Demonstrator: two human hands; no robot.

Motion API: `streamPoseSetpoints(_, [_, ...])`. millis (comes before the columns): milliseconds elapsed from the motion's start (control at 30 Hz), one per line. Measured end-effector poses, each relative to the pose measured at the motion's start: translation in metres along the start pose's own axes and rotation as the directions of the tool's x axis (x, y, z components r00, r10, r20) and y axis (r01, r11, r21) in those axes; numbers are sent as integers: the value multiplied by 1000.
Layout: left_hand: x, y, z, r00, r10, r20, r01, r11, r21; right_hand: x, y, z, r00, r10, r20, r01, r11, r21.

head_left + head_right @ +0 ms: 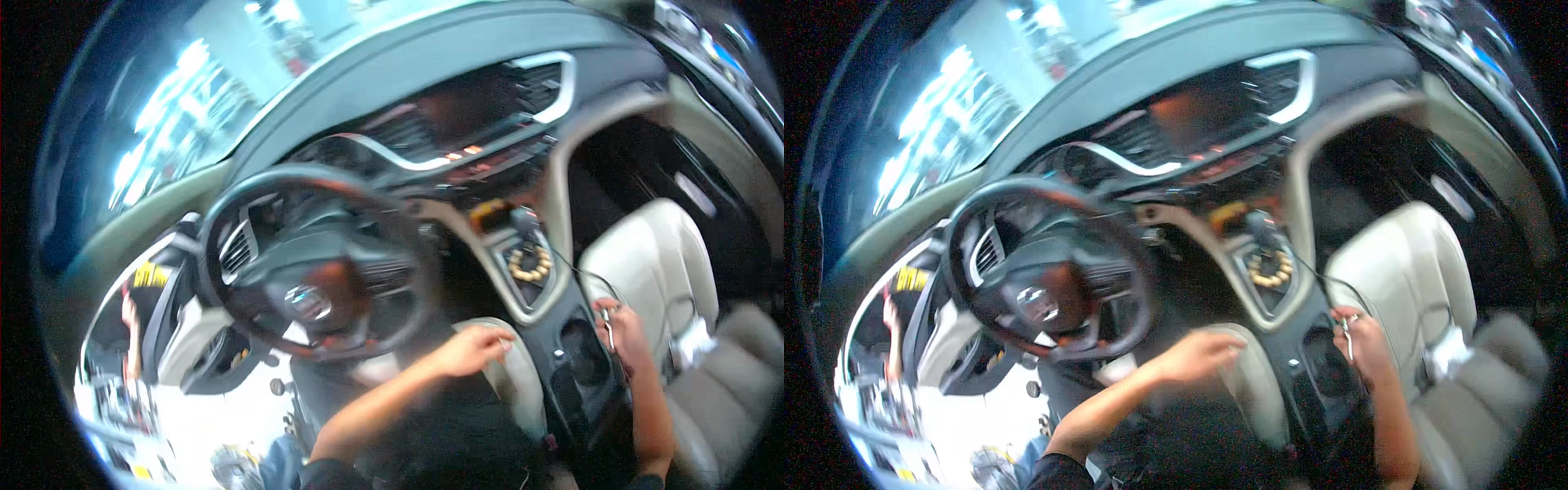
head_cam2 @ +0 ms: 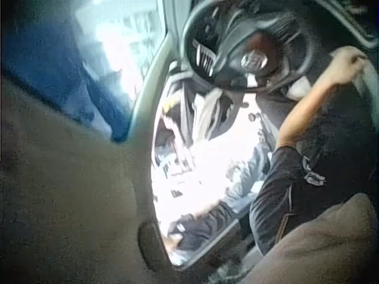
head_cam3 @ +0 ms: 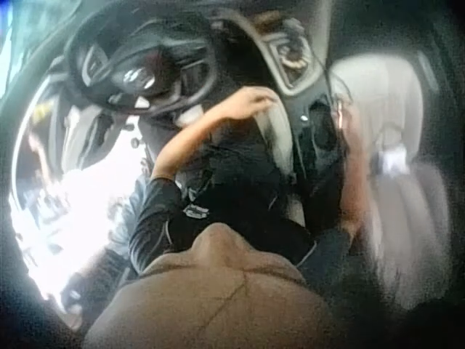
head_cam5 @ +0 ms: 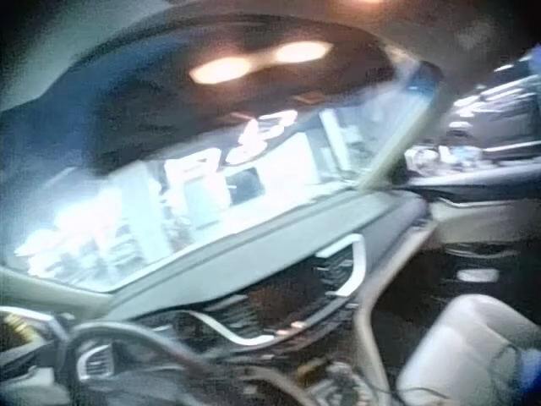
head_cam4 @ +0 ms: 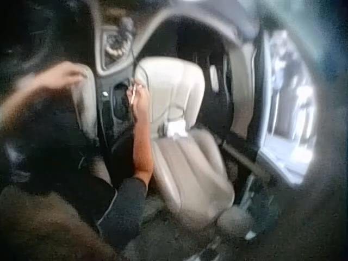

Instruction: Repairing and inspecting parts of the steering column and air vents inside a vehicle.

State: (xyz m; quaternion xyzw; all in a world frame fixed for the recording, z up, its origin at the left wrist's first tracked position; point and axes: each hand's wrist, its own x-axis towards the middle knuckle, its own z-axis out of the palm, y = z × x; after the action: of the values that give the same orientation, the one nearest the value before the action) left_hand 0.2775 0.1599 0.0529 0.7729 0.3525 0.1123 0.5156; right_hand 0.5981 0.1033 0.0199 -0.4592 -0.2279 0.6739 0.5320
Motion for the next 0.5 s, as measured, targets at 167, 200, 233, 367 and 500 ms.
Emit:
streamPoseSetpoints(167, [-90, 68, -59, 989, -99, -107, 85, 988, -129, -18, -44, 131, 969, -109, 221, 153, 969, -195])
streamPoseSetpoints(200, [-106, 70, -67, 970, -73, -232, 42, 990, -134, -20, -53, 158, 943, -114, 313, 189, 957, -220])
streamPoseSetpoints(233, [-116, 83, -79, 940, -92, -329, 24, 979, -203, -21, -63, 180, 911, -108, 398, 219, 945, -244])
streamPoseSetpoints(367, [-124, 106, -139, 755, -1, -655, -203, 951, -235, -28, -90, 277, 827, 56, 559, 182, 915, -361])
streamPoseSetpoints(500, [-104, 100, -211, 637, 17, -771, -158, 981, -109, -4, -94, 345, 786, 174, 593, 187, 847, -497])
